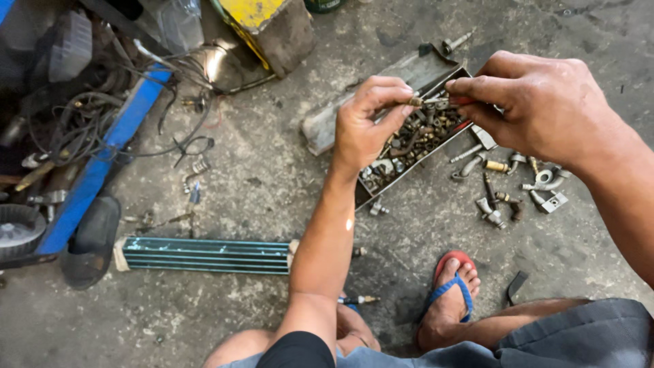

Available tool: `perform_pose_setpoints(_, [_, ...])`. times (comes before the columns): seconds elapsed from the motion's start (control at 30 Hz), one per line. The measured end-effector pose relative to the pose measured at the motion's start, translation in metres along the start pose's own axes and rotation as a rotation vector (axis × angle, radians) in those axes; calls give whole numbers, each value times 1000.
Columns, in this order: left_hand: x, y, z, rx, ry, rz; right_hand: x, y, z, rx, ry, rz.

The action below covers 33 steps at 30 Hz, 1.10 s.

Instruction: The person sits on the workshop floor holding a cylindrical metal component in one hand while picking small metal fittings one at a time from an open toolbox and placing them on the floor beside it. They briefly stand, place a mug on a nearby table, then return to sorting the fittings.

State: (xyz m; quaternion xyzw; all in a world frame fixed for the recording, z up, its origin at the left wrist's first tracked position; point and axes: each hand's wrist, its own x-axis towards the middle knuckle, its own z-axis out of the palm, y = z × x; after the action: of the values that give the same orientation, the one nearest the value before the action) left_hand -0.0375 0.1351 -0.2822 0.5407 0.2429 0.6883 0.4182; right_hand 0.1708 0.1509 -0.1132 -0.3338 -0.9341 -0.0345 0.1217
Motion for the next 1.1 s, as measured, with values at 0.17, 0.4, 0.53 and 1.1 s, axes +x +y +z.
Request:
perform_pose_setpoints(0.17, [4, 13, 2, 261, 36, 62, 0, -4, -1, -16, -2, 21])
perform_pose_setpoints(0.4, [7, 25, 16, 475, 125, 88, 0, -5, -1, -70, 7, 42])
perform_pose_setpoints(0.53, [7, 28, 17, 509, 90, 112, -2, -4, -1, -39, 15, 31])
perform_pose_setpoints(1.1, [3, 18, 16, 340, 9, 43, -14, 17, 17, 288, -92, 129])
